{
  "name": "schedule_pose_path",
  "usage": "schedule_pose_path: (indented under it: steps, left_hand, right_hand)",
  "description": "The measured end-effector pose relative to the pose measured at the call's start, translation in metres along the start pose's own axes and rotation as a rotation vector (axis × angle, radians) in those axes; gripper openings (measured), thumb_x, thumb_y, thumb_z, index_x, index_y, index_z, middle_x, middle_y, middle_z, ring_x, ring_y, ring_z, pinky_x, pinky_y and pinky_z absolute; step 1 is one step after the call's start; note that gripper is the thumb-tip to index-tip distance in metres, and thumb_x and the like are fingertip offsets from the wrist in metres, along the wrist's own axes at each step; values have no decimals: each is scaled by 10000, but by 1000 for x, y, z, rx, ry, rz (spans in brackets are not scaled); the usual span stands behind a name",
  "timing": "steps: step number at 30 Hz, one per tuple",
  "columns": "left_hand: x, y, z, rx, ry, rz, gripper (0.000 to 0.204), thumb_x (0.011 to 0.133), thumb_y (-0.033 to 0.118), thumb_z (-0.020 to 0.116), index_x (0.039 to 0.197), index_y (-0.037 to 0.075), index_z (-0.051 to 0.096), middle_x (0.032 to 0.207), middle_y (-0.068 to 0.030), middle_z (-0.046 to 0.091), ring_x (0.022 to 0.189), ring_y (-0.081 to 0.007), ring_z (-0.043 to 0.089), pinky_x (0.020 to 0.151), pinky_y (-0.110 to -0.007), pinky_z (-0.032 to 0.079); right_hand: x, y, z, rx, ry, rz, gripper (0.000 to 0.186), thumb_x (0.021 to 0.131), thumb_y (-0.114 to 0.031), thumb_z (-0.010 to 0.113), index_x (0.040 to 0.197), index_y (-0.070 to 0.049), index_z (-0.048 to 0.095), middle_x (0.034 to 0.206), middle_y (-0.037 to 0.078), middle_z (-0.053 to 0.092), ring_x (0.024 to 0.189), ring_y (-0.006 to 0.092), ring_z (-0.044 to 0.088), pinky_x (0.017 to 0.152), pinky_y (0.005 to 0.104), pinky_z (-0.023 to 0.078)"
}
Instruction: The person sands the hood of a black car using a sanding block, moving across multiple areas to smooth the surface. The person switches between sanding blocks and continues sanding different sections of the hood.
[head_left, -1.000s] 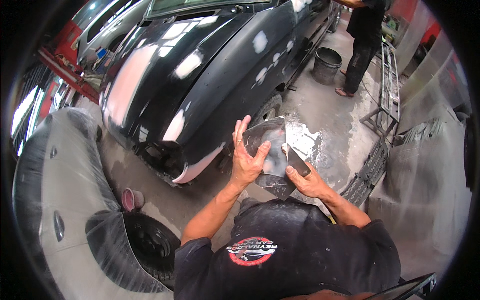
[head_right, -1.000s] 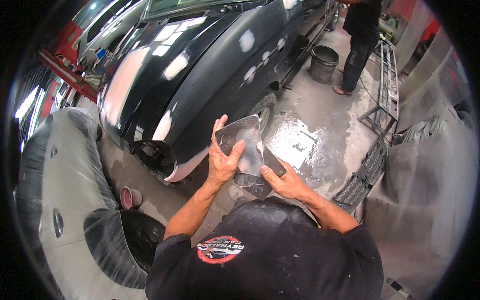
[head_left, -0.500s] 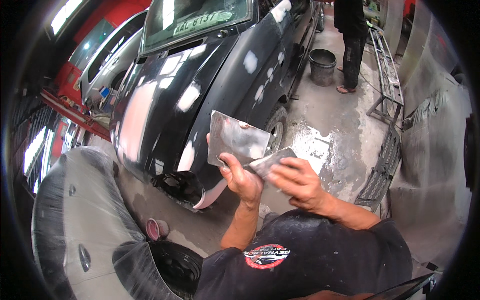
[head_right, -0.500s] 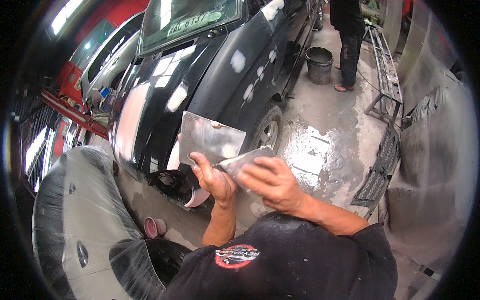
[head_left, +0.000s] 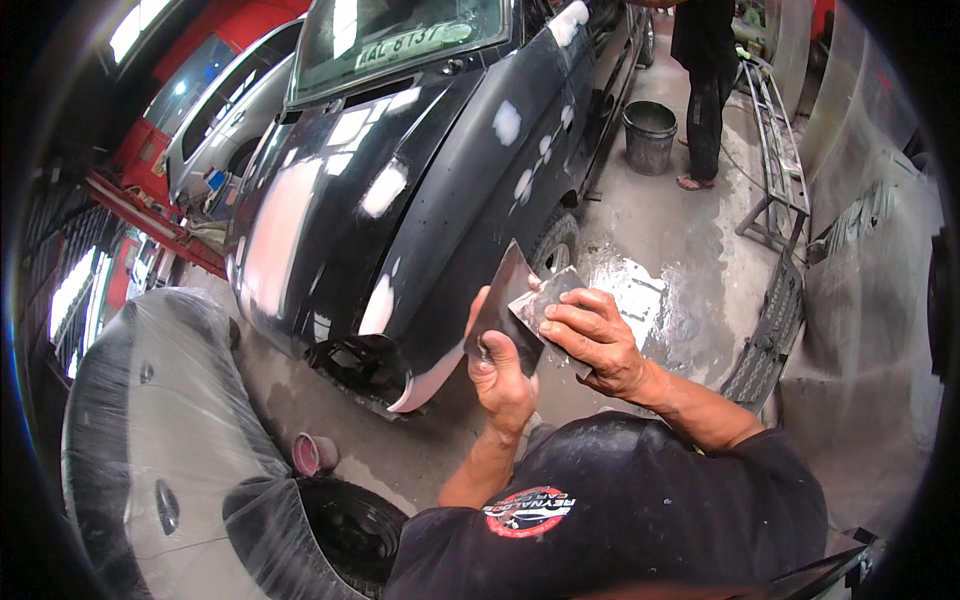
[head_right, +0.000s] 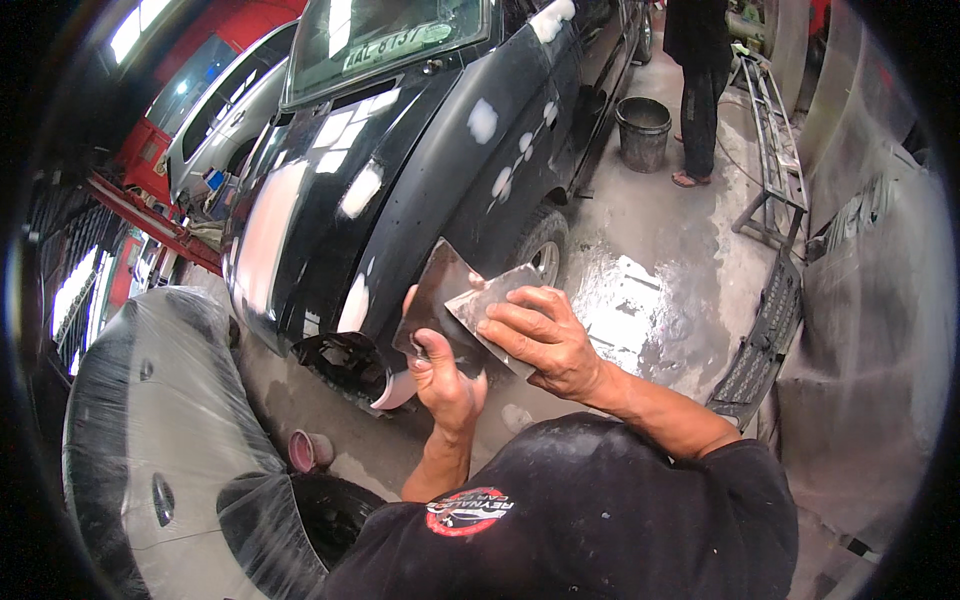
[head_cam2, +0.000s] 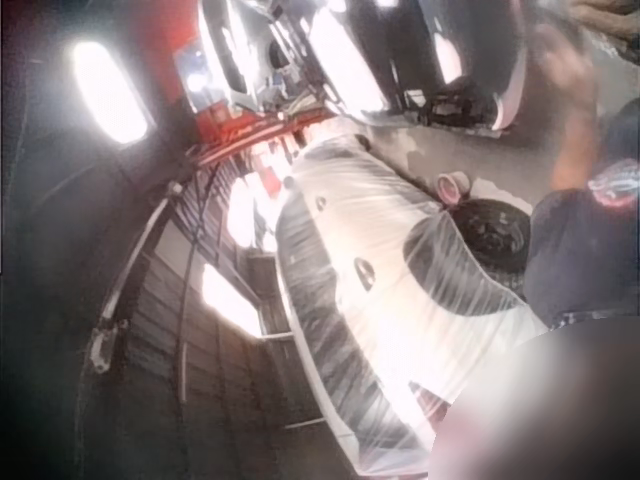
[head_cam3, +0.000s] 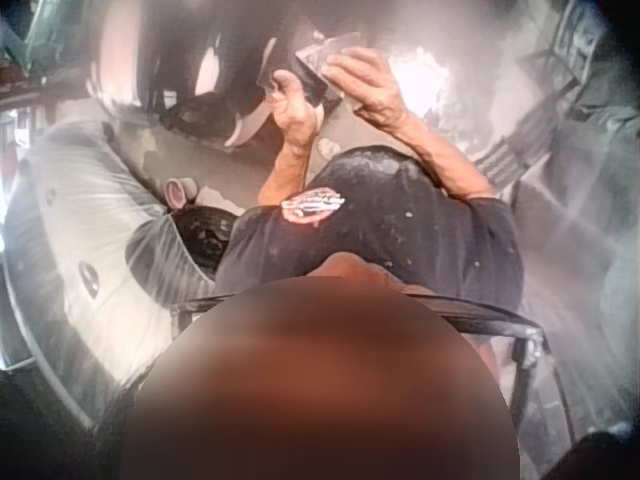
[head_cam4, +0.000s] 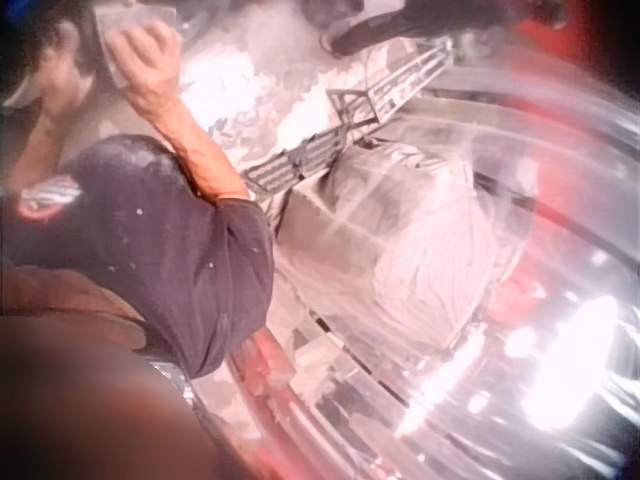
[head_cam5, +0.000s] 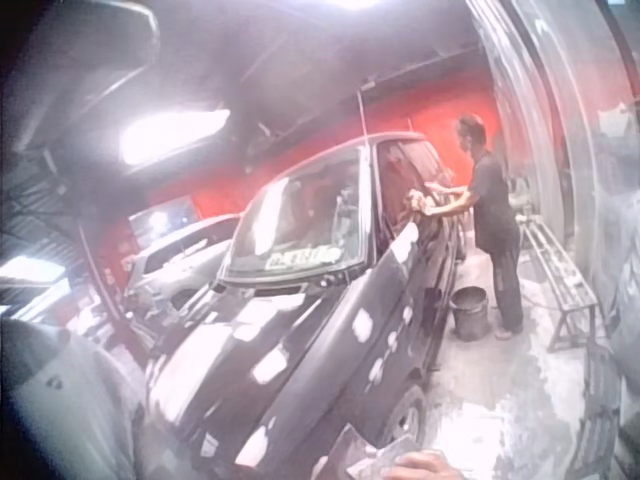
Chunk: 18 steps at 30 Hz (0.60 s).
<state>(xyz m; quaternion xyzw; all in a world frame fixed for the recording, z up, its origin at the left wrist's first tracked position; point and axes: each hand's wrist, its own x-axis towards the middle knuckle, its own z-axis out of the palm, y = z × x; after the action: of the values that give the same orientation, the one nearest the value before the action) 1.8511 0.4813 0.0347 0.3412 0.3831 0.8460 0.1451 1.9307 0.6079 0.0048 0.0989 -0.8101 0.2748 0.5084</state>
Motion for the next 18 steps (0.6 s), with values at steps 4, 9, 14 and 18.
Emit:
schedule_pose_path:
  steps: [4,9,14,18]
  left_hand:
    - [-18,-9,-5,183,2,-133,482,1084,228,442,1502,1,365,1445,-136,504,1316,-199,477,1137,-360,345]
    - [-22,-31,-36,222,40,-372,353,1063,202,507,1383,55,502,996,-16,654,839,-94,600,801,-260,510]
    - [-16,-65,-103,-1027,15,-758,384,1033,287,543,1369,107,507,766,-36,476,627,-102,520,573,-212,471]
    - [-52,-86,-102,-806,-5,-803,537,998,262,556,1493,125,398,1179,-83,585,1047,-221,575,930,-350,502]
  right_hand:
    - [27,6,-16,40,46,27,443,799,41,694,1235,-23,658,1230,129,648,1124,360,598,978,446,478]
    - [47,39,-69,677,199,710,506,901,100,572,1381,-59,573,1337,144,605,1256,245,560,1060,341,437]
    - [-4,1,-27,59,-114,-100,427,819,-67,669,1237,-153,692,1268,114,621,1183,287,598,1053,454,446]
    - [-35,-25,11,-24,-393,-304,395,778,-207,631,1163,-216,718,1189,9,643,1071,236,608,981,445,464]
